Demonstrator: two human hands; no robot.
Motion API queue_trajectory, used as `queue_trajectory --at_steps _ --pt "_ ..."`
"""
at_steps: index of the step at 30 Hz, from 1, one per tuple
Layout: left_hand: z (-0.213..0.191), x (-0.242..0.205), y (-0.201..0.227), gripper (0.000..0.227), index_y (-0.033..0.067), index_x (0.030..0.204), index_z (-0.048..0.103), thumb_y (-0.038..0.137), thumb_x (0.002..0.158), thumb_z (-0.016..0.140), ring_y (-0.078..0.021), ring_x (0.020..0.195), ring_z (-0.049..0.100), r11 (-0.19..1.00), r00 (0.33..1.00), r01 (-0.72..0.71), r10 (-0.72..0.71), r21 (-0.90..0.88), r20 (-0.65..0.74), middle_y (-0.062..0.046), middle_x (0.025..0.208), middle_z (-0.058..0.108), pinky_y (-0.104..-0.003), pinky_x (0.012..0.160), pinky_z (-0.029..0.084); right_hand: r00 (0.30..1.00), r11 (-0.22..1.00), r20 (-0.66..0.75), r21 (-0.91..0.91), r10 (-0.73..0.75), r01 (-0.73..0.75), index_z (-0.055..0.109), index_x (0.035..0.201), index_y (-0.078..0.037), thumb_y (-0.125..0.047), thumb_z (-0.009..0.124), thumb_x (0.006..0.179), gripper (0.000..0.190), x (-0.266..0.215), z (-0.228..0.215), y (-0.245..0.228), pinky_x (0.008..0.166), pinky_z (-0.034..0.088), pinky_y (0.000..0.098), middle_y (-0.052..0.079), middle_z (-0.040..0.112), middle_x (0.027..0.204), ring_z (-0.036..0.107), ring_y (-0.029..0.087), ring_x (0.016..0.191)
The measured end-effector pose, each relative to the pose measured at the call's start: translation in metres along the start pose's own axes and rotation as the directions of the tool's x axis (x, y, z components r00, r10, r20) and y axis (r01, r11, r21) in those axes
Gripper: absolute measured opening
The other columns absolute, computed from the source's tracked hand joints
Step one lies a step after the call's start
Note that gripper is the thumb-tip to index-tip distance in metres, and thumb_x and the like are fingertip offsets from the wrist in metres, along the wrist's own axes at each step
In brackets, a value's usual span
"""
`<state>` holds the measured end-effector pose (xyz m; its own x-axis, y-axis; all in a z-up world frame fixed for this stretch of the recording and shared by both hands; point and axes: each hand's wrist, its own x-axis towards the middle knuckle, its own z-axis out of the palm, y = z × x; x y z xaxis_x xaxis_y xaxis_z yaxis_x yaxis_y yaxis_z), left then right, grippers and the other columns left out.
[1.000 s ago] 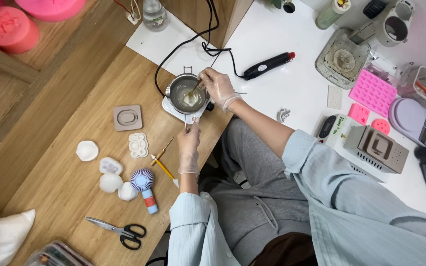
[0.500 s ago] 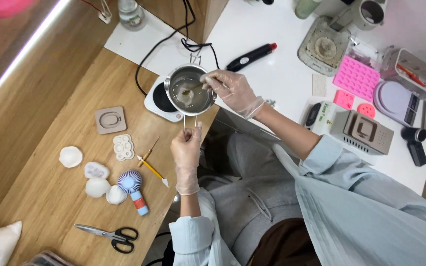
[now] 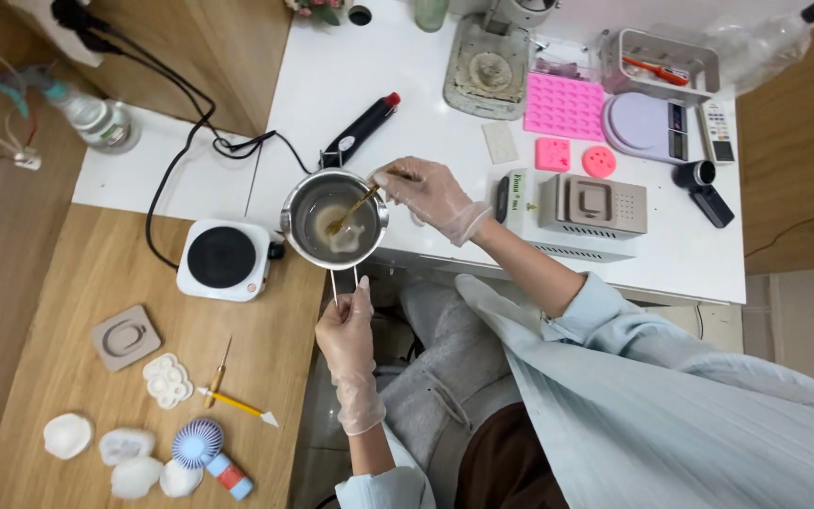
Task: Stirring melted wax in a pot and using a heat sealing tool on packaging materials.
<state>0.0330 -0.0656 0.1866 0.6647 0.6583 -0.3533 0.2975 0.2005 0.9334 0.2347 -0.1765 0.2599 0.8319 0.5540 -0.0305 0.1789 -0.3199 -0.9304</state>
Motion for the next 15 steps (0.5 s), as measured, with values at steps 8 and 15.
queue_trajectory --at_steps 8,15 --pt "0.014 -0.002 -0.014 0.036 0.0030 0.069 0.063 0.026 0.091 0.078 -0.0036 0.056 0.043 0.991 0.995 0.102 -0.103 -0.088 -0.006 0.004 0.062 0.055 -0.021 0.050 0.033 0.981 0.964 -0.031 0.193 0.191 -0.182 0.068 0.129 -0.006 -0.042 0.060 0.101 0.047 -0.026 -0.056 0.094 0.090 0.059 0.0297 0.008 0.072 0.107 0.069 0.013 0.094" --pt "0.022 -0.010 -0.005 0.034 0.0051 0.071 0.061 0.026 0.092 0.078 -0.0018 0.053 0.039 0.973 0.984 0.154 -0.167 -0.169 -0.062 0.005 0.063 0.052 -0.019 0.047 0.028 0.981 0.747 0.045 -0.655 0.187 -0.112 0.043 0.154 -0.017 -0.038 0.086 0.074 0.094 -0.002 -0.014 0.125 0.104 0.042 0.0532 0.024 0.031 0.157 0.040 0.044 0.134"
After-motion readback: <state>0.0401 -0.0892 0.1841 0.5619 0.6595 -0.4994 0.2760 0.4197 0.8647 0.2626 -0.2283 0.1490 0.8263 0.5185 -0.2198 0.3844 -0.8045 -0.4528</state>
